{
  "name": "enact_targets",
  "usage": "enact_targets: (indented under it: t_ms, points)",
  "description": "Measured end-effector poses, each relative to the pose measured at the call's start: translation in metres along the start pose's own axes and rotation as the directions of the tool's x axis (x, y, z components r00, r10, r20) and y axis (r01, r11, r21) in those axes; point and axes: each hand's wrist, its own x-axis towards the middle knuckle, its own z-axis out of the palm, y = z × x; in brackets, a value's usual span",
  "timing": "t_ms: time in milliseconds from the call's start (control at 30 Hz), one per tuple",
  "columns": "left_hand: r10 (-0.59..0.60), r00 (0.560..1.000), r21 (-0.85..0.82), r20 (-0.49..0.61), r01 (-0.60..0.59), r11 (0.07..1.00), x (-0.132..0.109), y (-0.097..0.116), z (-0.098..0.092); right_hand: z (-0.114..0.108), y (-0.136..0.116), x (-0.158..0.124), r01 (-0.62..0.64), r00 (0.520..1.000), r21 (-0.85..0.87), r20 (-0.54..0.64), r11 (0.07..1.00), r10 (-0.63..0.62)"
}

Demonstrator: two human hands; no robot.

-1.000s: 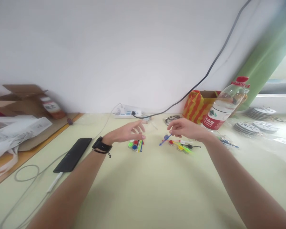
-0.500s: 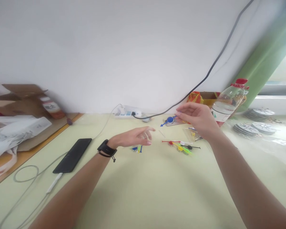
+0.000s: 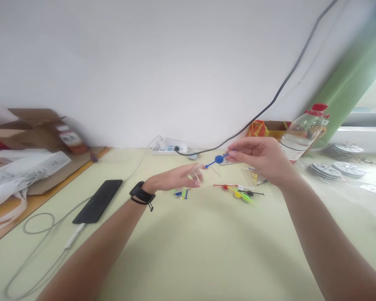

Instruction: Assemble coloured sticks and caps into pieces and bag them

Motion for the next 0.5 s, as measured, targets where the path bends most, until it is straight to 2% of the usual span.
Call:
enact_targets:
  t_ms: [500]
  points:
    - [0.061,0.998,0.011,0.025,-0.061,0.998,0.001,0.01,0.006,0.01,-0.014,-0.004,0.085,0.975,-0.115,-0.195,0.99,-0.106]
